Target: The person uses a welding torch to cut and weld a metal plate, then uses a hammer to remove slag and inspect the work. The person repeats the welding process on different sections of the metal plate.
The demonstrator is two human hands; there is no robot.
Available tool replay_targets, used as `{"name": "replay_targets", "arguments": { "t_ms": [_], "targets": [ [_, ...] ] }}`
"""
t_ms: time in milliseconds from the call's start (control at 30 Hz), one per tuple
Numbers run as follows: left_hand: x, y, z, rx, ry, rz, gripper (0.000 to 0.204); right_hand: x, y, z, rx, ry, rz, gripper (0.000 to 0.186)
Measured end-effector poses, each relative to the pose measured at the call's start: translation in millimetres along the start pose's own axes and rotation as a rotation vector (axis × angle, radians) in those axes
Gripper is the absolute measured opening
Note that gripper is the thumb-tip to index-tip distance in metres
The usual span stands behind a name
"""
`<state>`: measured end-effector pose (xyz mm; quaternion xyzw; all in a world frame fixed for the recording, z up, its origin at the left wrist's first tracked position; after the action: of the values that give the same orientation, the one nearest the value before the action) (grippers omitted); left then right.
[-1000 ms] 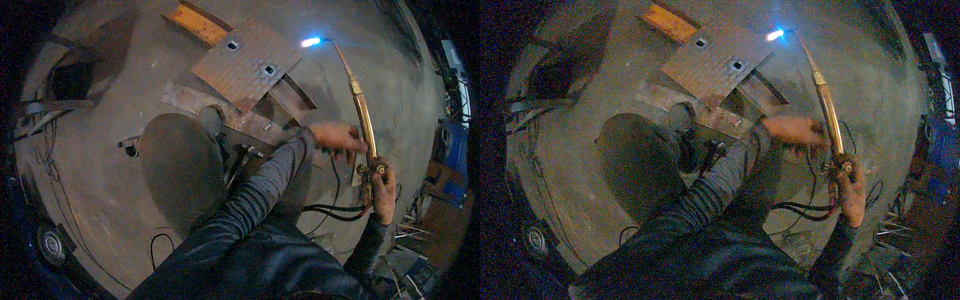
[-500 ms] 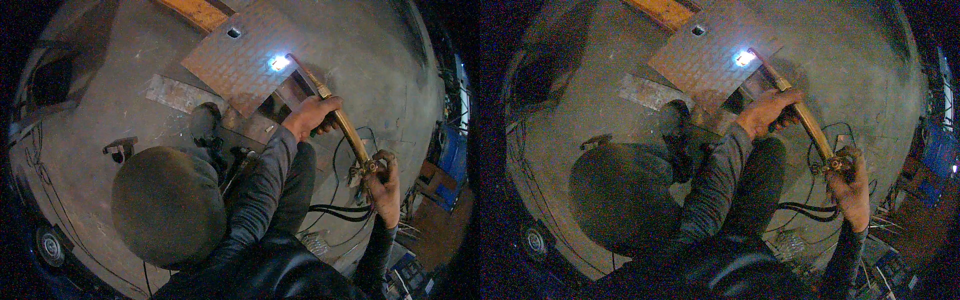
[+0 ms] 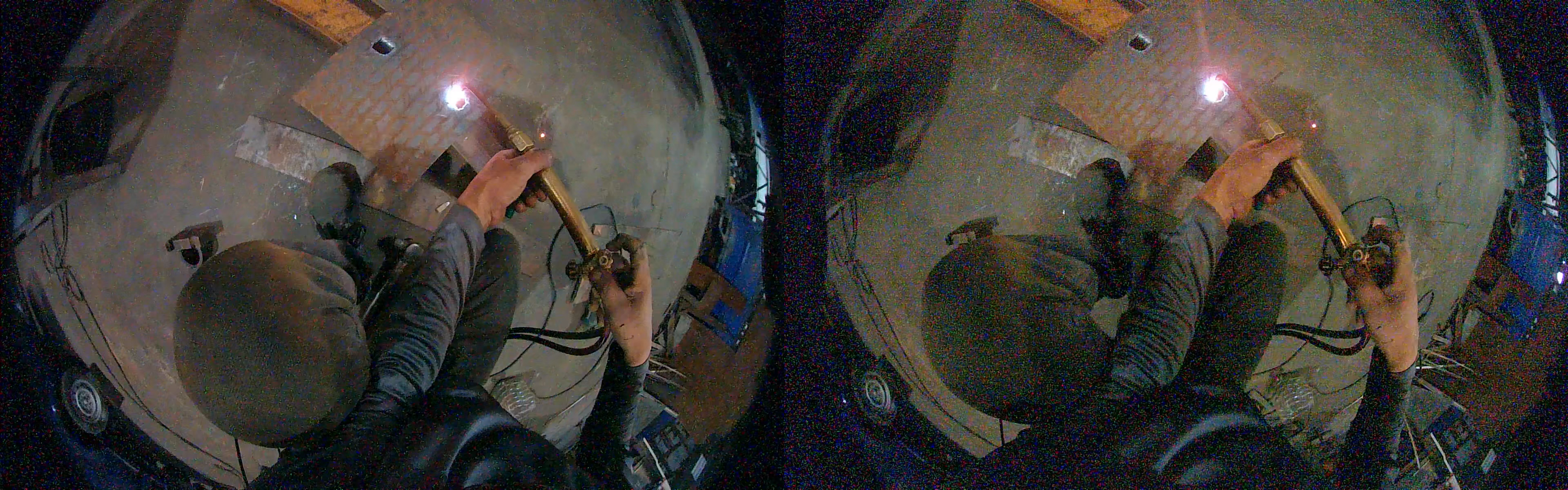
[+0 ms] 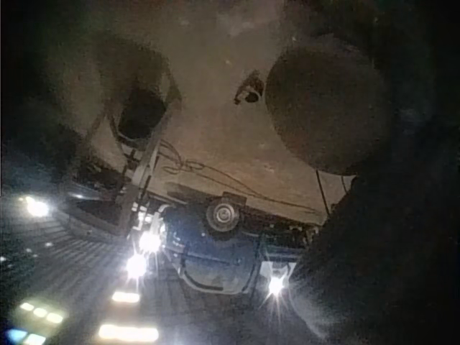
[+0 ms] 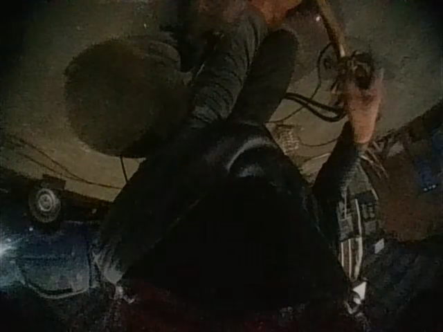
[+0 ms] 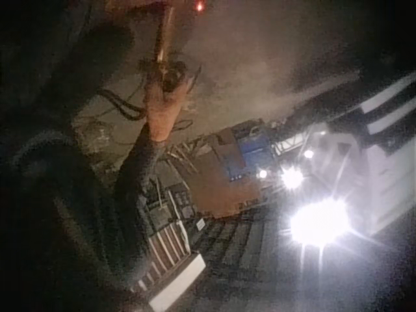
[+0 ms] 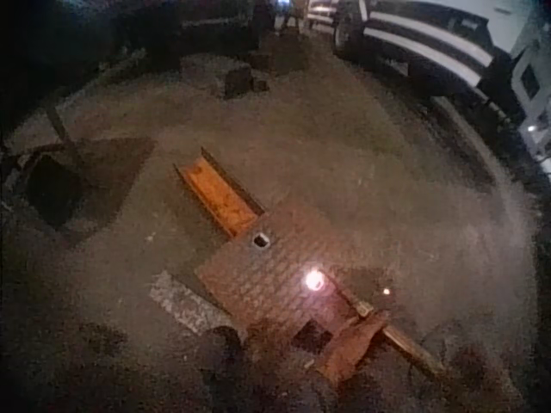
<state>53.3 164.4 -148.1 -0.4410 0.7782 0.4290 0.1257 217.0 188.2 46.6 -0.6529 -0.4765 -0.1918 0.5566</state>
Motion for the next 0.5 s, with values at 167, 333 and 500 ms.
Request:
{"name": "replay_targets", "arguments": {
  "t_ms": [167, 333, 500],
  "targets": [
    [3.1, -3.1, 3.1, -0.006, -0.007, -0.009, 0.037, -1.6, 2.7, 0.8, -0.038, -0.012, 0.027, 0.057],
    [0.8, -4.2, 8.3, -0.017, 0.007, -0.034, 0.035, -2.2, 3.2, 4.4, -0.05, 0.013, 0.027, 0.055],
    [2.0, -3.3, 6.9, -0.024, 0.003, -0.049, 0.035, -2.7, 4.8, 4.9, -0.037, 0.009, 0.014, 0.052]
  ]
}}
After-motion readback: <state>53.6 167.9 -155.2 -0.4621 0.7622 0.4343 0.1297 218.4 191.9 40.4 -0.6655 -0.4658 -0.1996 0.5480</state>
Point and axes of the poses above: each hand's wrist, its own z-axis towards the middle knuckle, its own x-axis out of the back of the hand, y = z × x, the point moved 7 cm from there along z, towards the middle knuckle, and after that the axes turned 13 degrees about y, right-handed, at the moved point
